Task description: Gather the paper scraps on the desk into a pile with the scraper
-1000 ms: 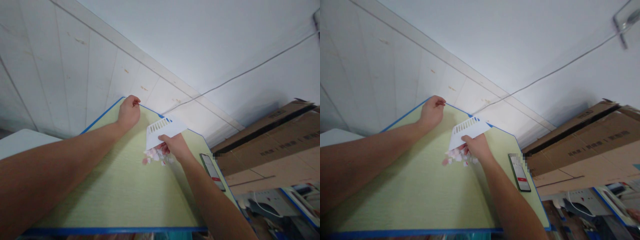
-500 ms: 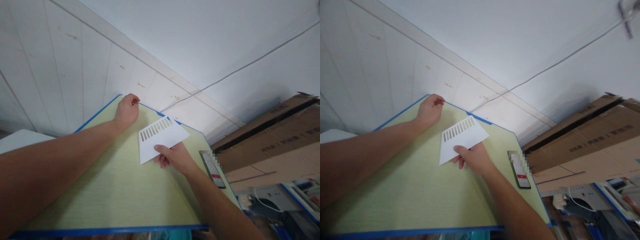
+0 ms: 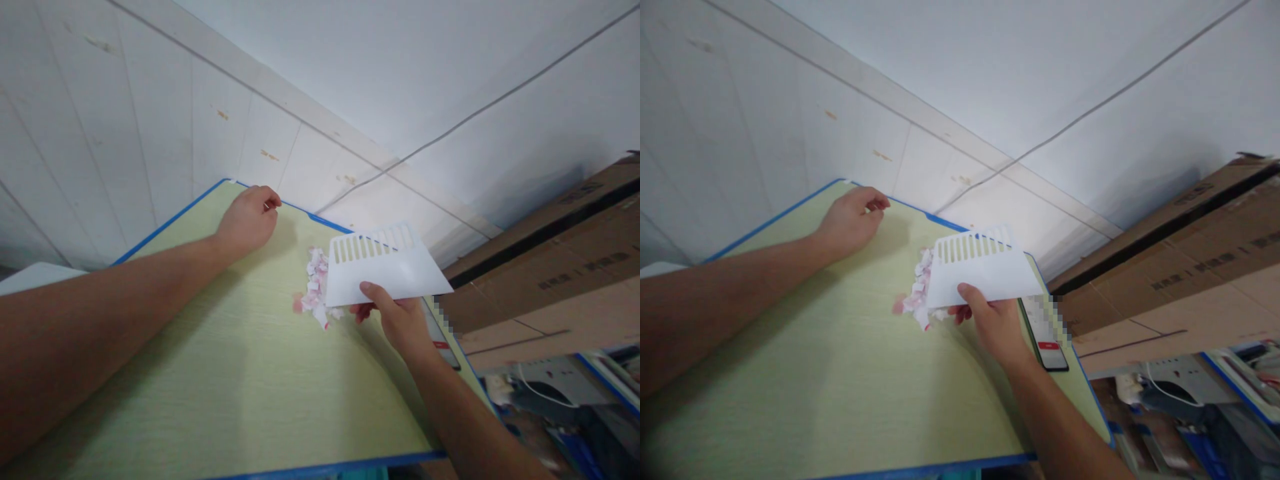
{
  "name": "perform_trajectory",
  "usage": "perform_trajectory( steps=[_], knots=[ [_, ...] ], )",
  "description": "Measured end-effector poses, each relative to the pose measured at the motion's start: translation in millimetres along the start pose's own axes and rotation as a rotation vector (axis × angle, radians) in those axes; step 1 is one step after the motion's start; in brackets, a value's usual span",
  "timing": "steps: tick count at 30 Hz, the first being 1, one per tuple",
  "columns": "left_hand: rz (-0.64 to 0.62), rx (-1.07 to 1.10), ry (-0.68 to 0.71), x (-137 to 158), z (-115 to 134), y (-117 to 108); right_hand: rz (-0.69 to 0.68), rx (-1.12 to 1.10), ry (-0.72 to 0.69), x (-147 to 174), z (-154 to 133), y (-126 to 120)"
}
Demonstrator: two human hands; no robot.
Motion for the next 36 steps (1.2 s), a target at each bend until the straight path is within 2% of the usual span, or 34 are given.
perform_trajectory(
  steps=[3,7,14,19,25,30,36],
  knots=[
    [-0.045,-0.044,0.023,1,1,4,-0.136,0.021,-0.074,-9,-16,20],
    [-0.049,-0.065,0.019,2,0,5,-0.243,0.037,-0.053,-18,-18,37],
    [-0.055,-0.015,0.084,5,6,5,-0.185,0.114,0.003,-15,-10,28],
    [-0.022,-0.005,0.096,5,7,2,-0.202,0.112,-0.056,-9,-21,33],
    [-0.024,0.000,0.101,3,6,1,-0.061,0.066,-0.033,-8,-17,18],
    [-0.020,0.005,0.095,3,6,2,-0.161,0.119,-0.136,-3,-29,27],
    [-0.015,-0.006,0.099,3,7,2,-0.191,0.112,-0.145,0,-28,29]
  ],
)
Point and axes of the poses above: each hand's wrist, its own x-axis away from the middle knuckle, its own y-axis out of the palm, z = x × y, the point moved 8 cm from there along -x, towards the middle knuckle, and after that the axes turned 15 degrees about x, right-handed, at the moved point
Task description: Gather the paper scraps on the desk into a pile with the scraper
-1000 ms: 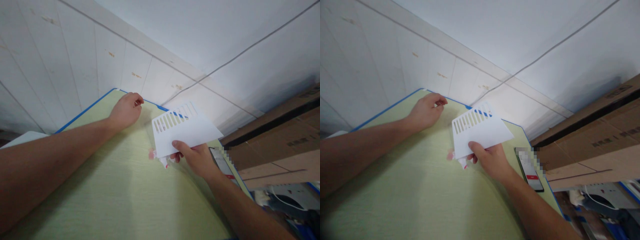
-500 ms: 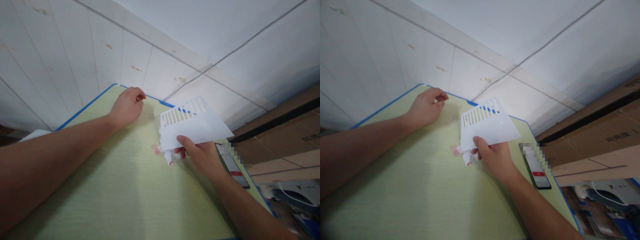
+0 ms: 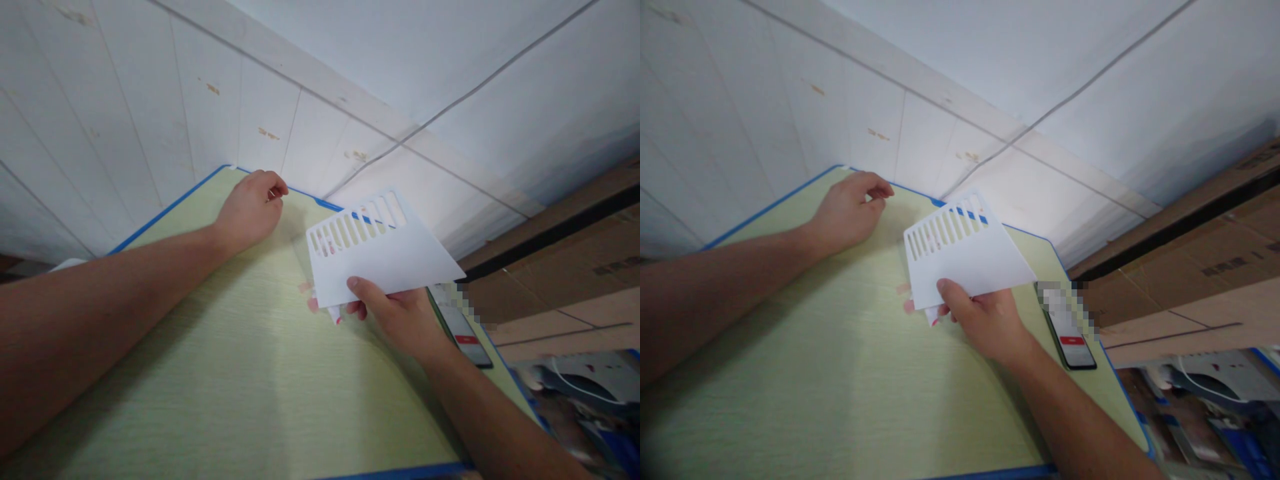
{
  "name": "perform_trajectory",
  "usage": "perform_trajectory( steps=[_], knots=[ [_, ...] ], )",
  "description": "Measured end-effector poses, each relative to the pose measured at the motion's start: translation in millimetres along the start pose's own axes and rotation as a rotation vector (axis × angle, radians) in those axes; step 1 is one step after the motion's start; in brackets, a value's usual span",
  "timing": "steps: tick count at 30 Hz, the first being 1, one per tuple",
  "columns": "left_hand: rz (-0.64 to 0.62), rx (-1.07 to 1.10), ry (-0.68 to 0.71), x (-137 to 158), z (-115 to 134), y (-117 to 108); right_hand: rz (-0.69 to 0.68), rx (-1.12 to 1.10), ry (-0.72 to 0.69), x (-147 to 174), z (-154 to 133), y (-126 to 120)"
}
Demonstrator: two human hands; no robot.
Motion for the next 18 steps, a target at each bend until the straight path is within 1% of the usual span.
perform_trajectory(
  steps=[11,18],
  knots=[
    [0.001,-0.015,0.023,0.0,0.0,-1.0,0.068,0.009,0.021,-2.1,2.0,-6.5],
    [-0.004,-0.012,0.035,0.2,0.2,-0.1,0.012,0.017,0.069,-2.8,10.2,-4.7]
  ],
)
Point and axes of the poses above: each hand's wrist, its own x-axis away from the middle knuckle, its own y-axis out of the palm, z = x × y, the point moved 8 cm from there along -x, towards the middle knuckle, and after that the axes turned 15 degrees about x, right-handed, at the moved point
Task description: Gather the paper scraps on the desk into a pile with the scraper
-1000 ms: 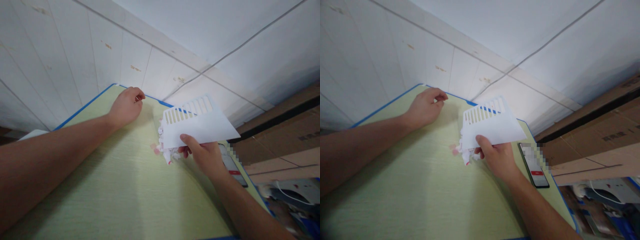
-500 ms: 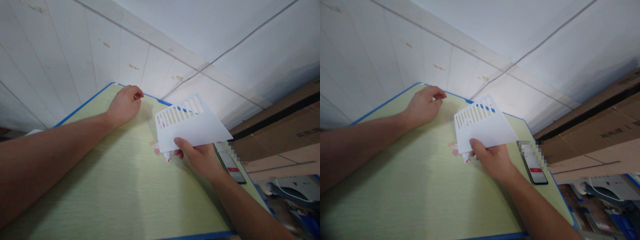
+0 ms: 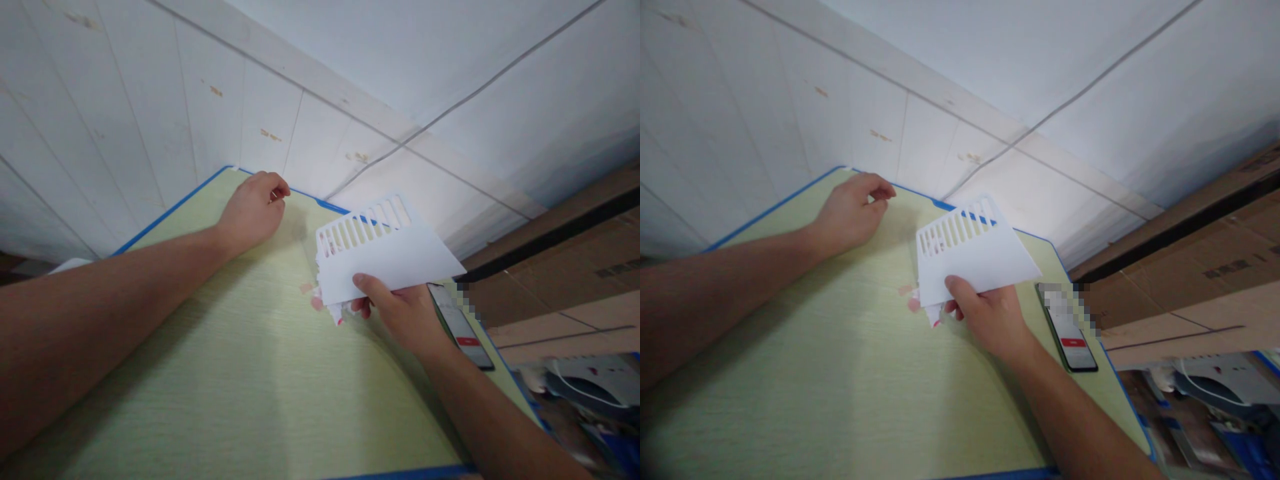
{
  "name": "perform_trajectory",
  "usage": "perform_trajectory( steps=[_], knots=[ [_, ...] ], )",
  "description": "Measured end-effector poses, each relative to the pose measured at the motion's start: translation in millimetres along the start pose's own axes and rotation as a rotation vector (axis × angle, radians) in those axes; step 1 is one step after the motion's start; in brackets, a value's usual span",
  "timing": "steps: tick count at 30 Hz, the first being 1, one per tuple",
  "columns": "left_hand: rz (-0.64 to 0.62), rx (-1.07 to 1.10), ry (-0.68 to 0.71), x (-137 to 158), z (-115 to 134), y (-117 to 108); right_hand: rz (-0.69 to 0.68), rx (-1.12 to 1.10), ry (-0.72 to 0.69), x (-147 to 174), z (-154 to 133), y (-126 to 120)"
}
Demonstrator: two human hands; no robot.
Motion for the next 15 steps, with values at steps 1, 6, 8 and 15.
perform_trajectory(
  steps=[1,6,8,15],
  knots=[
    [-0.001,0.000,-0.001,0.2,0.2,0.1,-0.010,-0.001,0.007,-0.1,1.3,0.9],
    [-0.003,0.013,-0.004,0.9,1.5,0.3,-0.022,-0.023,0.003,0.2,-0.1,4.3],
    [0.003,0.025,-0.005,1.1,1.5,0.0,-0.013,-0.030,0.002,0.1,-0.3,4.1],
    [0.009,0.044,-0.002,0.5,0.2,-0.2,-0.021,-0.008,0.009,-2.1,7.8,3.4]
  ],
)
Point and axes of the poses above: each hand's wrist, its own x-axis away from the middle knuckle, its own y-axis out of the palm, z = x × y, the point moved 8 cm from there along -x, towards the middle knuckle, and after that the axes turned 15 degrees about x, right-handed, at the moved point
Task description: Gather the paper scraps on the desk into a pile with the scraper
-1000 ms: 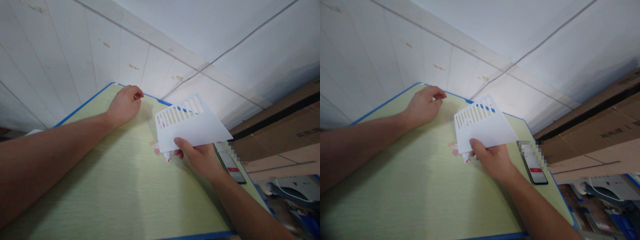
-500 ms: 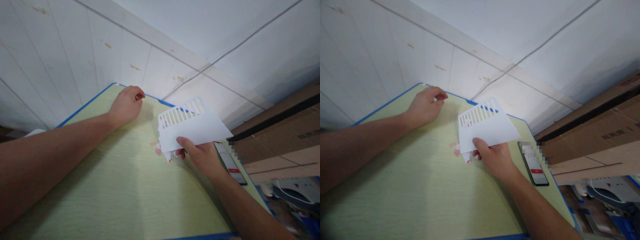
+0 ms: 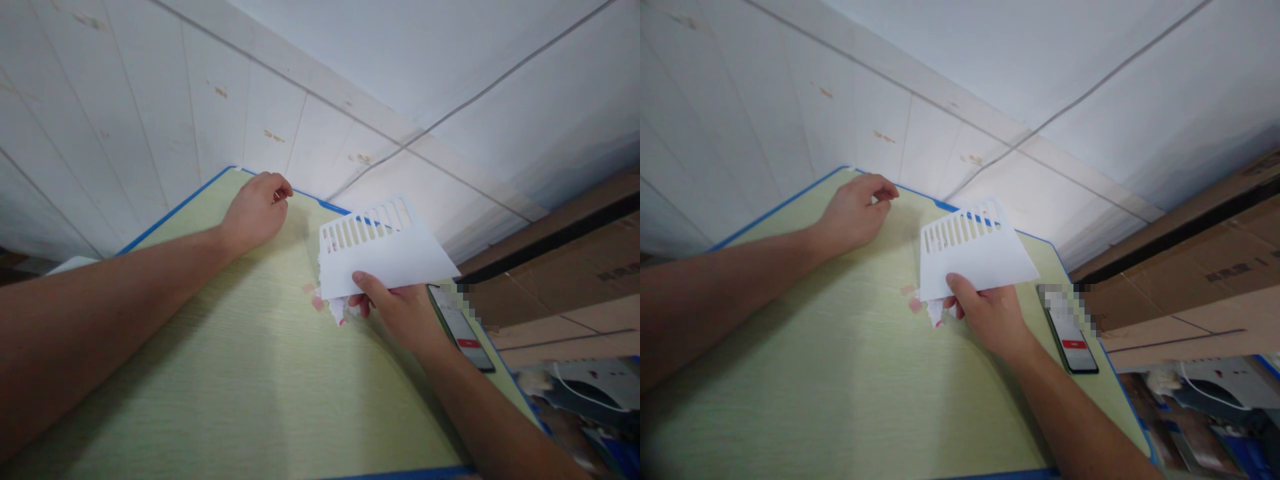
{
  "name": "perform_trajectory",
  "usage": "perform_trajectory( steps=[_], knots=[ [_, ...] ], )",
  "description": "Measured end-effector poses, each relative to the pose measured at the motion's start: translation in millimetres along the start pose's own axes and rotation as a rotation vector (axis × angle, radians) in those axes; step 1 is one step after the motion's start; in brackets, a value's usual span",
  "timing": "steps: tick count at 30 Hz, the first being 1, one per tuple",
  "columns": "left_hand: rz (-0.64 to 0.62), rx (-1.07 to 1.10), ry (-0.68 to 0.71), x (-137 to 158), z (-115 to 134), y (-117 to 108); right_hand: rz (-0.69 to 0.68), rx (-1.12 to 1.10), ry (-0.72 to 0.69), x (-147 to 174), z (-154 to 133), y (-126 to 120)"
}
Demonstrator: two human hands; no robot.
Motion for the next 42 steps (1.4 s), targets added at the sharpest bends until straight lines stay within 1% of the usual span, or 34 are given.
perform_trajectory(
  steps=[9,15,23,31,42],
  knots=[
    [-0.004,0.002,-0.005,0,0,0,-0.043,-0.053,0.026,-2,4,4],
    [0.000,0.007,-0.010,0,1,0,-0.071,-0.073,0.036,-1,-4,9],
    [-0.001,0.017,-0.008,0,-1,0,-0.150,-0.146,-0.011,2,-15,17],
    [-0.003,0.026,-0.012,0,-1,1,-0.101,-0.101,0.021,-1,-8,13],
    [0.021,0.030,-0.023,0,-1,1,-0.144,-0.105,0.060,3,-5,23]
  ],
)
Point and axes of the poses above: each hand's wrist, its own x-axis away from the middle knuckle, its own y-axis out of the palm, z = x × y, the point moved 8 cm from there along -x, towards the middle knuckle, and after that the axes turned 15 degrees about x, right-handed, at the moved point
